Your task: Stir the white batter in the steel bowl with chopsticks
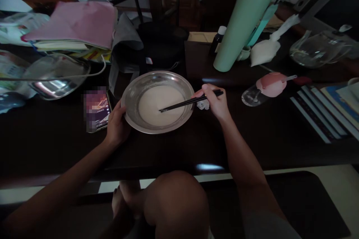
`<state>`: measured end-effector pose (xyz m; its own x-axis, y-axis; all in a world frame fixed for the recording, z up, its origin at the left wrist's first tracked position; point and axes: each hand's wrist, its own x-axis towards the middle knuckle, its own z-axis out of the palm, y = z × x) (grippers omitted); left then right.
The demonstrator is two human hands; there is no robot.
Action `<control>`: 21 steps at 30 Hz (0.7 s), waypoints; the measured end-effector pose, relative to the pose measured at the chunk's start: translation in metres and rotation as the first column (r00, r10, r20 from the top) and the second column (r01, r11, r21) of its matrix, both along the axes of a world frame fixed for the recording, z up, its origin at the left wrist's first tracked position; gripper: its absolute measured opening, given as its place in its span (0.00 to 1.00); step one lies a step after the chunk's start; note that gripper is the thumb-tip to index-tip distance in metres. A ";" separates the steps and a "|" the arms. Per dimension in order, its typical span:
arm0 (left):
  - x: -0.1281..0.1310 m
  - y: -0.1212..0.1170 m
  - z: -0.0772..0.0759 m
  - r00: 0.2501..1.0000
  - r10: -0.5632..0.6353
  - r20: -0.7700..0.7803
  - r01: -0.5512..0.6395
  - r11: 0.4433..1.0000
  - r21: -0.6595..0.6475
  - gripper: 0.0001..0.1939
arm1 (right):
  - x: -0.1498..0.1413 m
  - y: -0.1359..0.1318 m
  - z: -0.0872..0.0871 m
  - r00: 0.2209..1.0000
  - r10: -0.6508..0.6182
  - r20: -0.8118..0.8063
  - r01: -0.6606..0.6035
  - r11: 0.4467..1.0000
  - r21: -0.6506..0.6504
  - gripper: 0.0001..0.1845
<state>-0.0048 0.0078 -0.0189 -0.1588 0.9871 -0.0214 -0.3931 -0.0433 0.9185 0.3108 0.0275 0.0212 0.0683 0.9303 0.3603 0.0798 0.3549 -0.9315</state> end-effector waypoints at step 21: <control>-0.003 -0.001 -0.002 0.999 0.000 -0.039 -0.001 1.000 -0.025 0.20 | -0.001 0.000 0.000 0.998 0.063 -0.005 -0.063 0.998 0.016 0.23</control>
<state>-0.0075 0.0070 -0.0213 -0.1604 0.9862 -0.0402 -0.3566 -0.0200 0.9341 0.3099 0.0274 0.0211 0.0122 0.9270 0.3749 0.0514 0.3739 -0.9261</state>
